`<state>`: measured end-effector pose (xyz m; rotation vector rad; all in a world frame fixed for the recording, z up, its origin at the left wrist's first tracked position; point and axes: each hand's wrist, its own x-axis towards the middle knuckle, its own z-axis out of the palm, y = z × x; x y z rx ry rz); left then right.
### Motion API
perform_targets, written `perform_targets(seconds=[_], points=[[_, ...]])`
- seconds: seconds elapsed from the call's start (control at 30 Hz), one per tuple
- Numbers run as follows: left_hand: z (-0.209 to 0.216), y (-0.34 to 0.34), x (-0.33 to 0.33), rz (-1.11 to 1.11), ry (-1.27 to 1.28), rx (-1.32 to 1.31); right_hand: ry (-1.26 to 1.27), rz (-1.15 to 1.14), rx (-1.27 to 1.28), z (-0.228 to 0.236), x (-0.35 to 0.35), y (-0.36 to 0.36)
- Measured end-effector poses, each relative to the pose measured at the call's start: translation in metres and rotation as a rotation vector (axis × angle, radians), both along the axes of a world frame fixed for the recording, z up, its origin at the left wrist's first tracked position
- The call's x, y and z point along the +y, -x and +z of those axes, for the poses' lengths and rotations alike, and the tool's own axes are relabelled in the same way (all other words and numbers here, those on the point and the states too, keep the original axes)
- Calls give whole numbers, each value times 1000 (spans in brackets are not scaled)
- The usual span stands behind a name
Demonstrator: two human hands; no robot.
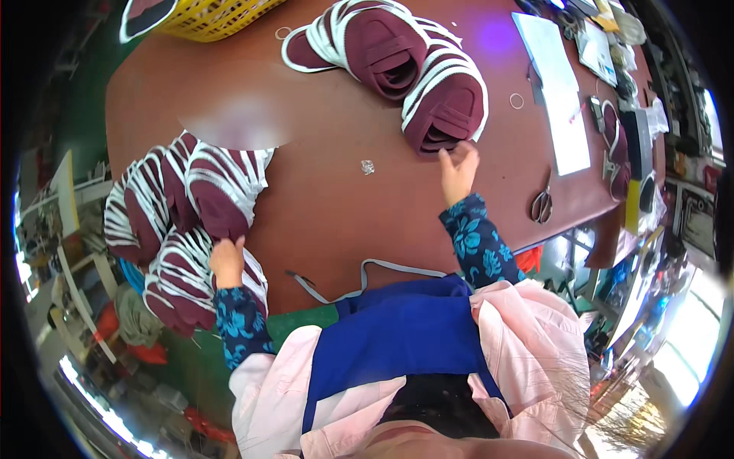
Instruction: Manually assemble and inspect shoe upper components by folding, aligning, and finishing edges at a factory workstation.
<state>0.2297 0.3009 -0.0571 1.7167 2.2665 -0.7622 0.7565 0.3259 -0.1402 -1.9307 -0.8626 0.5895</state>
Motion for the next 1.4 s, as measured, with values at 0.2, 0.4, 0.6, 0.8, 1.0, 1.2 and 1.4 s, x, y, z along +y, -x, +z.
perform_targets(seconds=[0.2, 0.4, 0.6, 0.8, 1.0, 1.2, 1.4], points=[[56, -139, 49, -145, -214, -685, 116, -7, -519, -13, 43, -46], [17, -317, 67, -559, -333, -1211, -57, 445, 51, 43, 86, -84], [-33, -443, 80, -677, -411, -1070, -121, 293, 300, -1, 183, -162], [-50, -493, 98, -674, -525, -831, -26, 558, 686, -42, 300, -163], [-62, -473, 89, -513, -538, -820, 151, 518, 1385, 19, 262, -126], [-29, -488, 51, -305, -527, -1139, 190, 401, 1531, 27, 165, -125], [23, -463, -36, -188, -653, -1150, 140, 252, 1694, 45, 28, -84]])
